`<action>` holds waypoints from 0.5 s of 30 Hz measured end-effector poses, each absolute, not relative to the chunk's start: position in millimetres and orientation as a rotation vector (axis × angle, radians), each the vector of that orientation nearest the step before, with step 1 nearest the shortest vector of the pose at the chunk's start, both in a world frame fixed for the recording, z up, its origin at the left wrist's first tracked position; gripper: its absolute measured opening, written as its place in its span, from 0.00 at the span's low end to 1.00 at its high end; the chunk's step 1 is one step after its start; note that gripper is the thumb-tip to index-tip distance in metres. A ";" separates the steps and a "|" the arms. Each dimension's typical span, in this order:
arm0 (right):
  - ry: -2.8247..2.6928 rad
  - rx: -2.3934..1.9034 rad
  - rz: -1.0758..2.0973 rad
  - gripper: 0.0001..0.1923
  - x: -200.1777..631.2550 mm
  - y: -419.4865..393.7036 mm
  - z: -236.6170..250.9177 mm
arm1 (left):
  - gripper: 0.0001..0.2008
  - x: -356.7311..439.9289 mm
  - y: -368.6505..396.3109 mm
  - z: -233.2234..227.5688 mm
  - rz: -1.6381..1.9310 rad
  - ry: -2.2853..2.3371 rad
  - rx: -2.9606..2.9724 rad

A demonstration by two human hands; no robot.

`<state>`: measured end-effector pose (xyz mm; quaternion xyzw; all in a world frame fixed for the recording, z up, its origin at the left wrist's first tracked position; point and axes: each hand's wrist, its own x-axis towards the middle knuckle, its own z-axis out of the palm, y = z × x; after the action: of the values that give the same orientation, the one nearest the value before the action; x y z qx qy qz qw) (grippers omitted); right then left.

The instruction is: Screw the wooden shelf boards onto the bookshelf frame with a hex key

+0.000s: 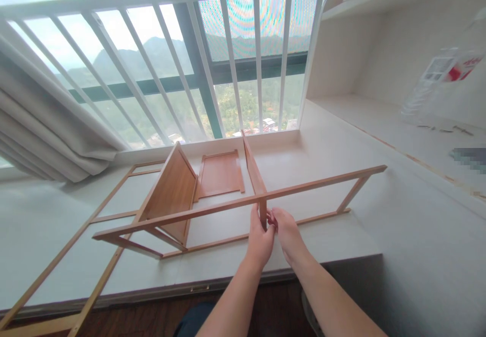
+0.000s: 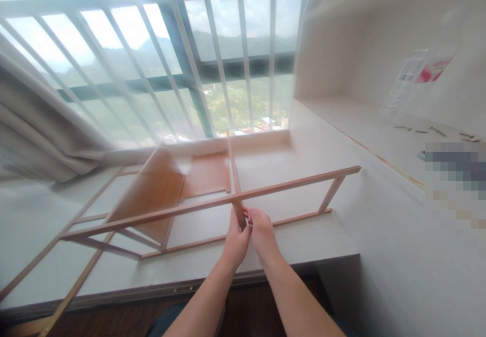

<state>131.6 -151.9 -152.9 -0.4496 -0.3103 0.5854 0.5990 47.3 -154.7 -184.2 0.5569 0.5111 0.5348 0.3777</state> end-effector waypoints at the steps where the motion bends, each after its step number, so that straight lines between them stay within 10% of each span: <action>1: -0.726 -1.042 1.351 0.18 131.6 -151.8 -153.1 | 0.20 47.3 -154.7 -182.8 1.356 1.294 1.419; 15: -0.852 -1.135 1.301 0.16 128.4 -153.1 -155.6 | 0.16 48.7 -153.0 -188.8 1.375 1.337 1.394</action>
<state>128.4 -153.1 -155.6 -0.4838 -0.3633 0.5546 0.5712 48.7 -153.0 -188.8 0.5449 0.5224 0.5375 0.3758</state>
